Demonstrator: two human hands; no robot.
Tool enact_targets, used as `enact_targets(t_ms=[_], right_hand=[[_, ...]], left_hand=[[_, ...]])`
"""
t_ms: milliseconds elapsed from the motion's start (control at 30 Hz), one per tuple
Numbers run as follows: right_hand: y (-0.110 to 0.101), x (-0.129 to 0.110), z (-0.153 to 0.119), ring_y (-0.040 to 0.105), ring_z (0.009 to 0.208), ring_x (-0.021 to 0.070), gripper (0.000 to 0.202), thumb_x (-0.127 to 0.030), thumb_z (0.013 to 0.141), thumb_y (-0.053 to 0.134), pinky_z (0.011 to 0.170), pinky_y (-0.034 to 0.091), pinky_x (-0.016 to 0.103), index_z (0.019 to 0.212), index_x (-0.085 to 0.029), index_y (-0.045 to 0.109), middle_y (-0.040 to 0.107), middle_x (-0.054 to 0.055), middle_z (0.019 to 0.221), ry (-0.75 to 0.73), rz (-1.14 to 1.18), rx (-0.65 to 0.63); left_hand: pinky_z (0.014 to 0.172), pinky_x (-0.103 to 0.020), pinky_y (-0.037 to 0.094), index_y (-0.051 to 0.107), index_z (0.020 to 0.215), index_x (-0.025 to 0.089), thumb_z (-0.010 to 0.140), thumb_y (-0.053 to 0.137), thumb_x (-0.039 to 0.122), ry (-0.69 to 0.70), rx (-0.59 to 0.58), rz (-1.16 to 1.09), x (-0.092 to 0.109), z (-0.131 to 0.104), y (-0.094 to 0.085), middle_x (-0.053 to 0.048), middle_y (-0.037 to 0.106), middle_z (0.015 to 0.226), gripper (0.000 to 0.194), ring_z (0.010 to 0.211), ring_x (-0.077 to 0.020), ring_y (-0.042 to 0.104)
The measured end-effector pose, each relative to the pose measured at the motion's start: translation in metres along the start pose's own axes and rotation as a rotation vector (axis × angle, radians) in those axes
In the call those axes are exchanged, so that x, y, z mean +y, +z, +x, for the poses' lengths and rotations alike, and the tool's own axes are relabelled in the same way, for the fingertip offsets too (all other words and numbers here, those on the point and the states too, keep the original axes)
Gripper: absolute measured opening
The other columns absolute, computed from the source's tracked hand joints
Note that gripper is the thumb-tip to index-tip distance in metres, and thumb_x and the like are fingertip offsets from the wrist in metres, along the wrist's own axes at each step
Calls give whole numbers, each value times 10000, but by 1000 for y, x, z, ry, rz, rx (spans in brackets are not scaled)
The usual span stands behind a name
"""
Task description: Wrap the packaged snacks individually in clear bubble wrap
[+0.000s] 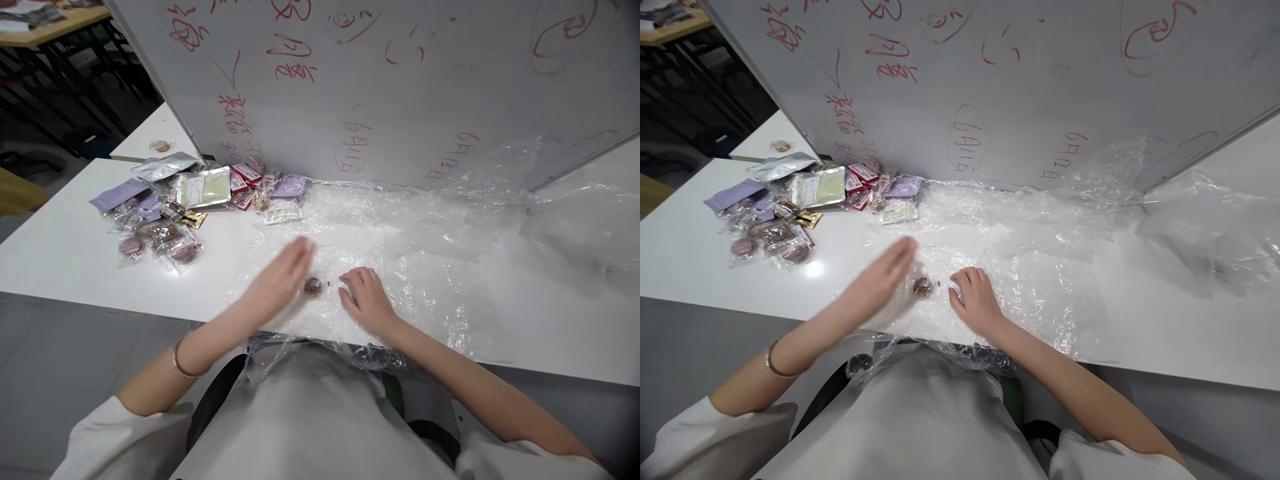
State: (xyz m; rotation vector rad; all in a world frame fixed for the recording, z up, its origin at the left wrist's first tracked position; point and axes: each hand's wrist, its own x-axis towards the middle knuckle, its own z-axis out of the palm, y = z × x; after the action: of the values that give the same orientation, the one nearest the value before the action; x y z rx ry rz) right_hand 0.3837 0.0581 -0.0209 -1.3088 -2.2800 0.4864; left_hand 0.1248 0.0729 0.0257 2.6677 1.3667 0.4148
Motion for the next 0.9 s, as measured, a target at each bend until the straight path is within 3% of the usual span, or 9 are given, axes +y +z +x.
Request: enact_targets(t_ms=[100,267,333,433,500,600,667,800,900], right_hand=[[-3,3,0,533,957,279,177,-197,928,429,834,480,460,1039,-184,566,585,124,1010,-9,13,-11],[-17,-8,-11,560,1080,280,334,-97,901,370,886,501,469,1173,-166,551,605,151,1138,-100,0,78],[-19,-20,-25,572,1077,300,284,-240,924,452,882,505,482,1165,-147,570,630,158,1112,-287,-42,104],[-15,-34,-52,586,1076,328,461,-499,902,512,911,504,493,1119,-106,617,668,166,1072,-551,-146,30],[-11,-37,-66,600,1093,323,412,-400,921,514,961,488,493,1159,-82,622,679,173,1106,-586,-288,-43],[-12,-32,-74,636,1082,289,351,-77,877,472,970,500,458,1198,-76,614,695,159,1106,-548,-389,-120],[-21,-26,-71,635,1122,271,425,14,835,412,953,526,418,1199,-83,608,704,143,1112,-518,-295,-166],[-53,-16,-55,682,993,214,464,13,824,351,759,574,339,1163,-170,610,708,89,1123,-287,-57,-378],[-77,-7,-40,681,850,190,340,-100,865,431,661,539,307,1113,-223,627,706,55,1079,36,98,-505]], left_hand=[[1241,-440,238,205,1567,319,939,322,18,307,-173,-52,28,0,23,-4,284,1627,706,1513,-200,210],[1257,-489,131,348,1518,335,937,398,99,486,-368,-161,13,3,21,34,198,1646,629,1534,-219,96],[1247,-531,138,395,1499,304,955,455,234,503,-348,-218,9,-1,10,0,231,1640,552,1533,-267,115],[1216,-553,240,458,1452,226,934,539,449,449,-198,-224,9,-23,-5,-109,350,1588,570,1489,-327,267],[1167,-535,351,488,1409,162,903,573,554,437,-85,-143,9,-47,-8,-177,513,1446,646,1384,-336,436],[1092,-513,455,504,1375,117,887,598,583,496,-41,12,3,-85,-2,-187,633,1254,681,1248,-330,559],[1085,-521,464,471,1416,135,892,634,511,506,-97,73,-3,-103,5,-194,598,1314,665,1281,-342,537],[1129,-546,419,343,1512,331,839,654,33,443,-159,143,-13,-118,12,-126,364,1564,799,1452,-346,344],[1115,-525,451,372,1485,387,802,569,-116,440,-68,162,-18,-119,12,-82,355,1571,871,1474,-333,304]])
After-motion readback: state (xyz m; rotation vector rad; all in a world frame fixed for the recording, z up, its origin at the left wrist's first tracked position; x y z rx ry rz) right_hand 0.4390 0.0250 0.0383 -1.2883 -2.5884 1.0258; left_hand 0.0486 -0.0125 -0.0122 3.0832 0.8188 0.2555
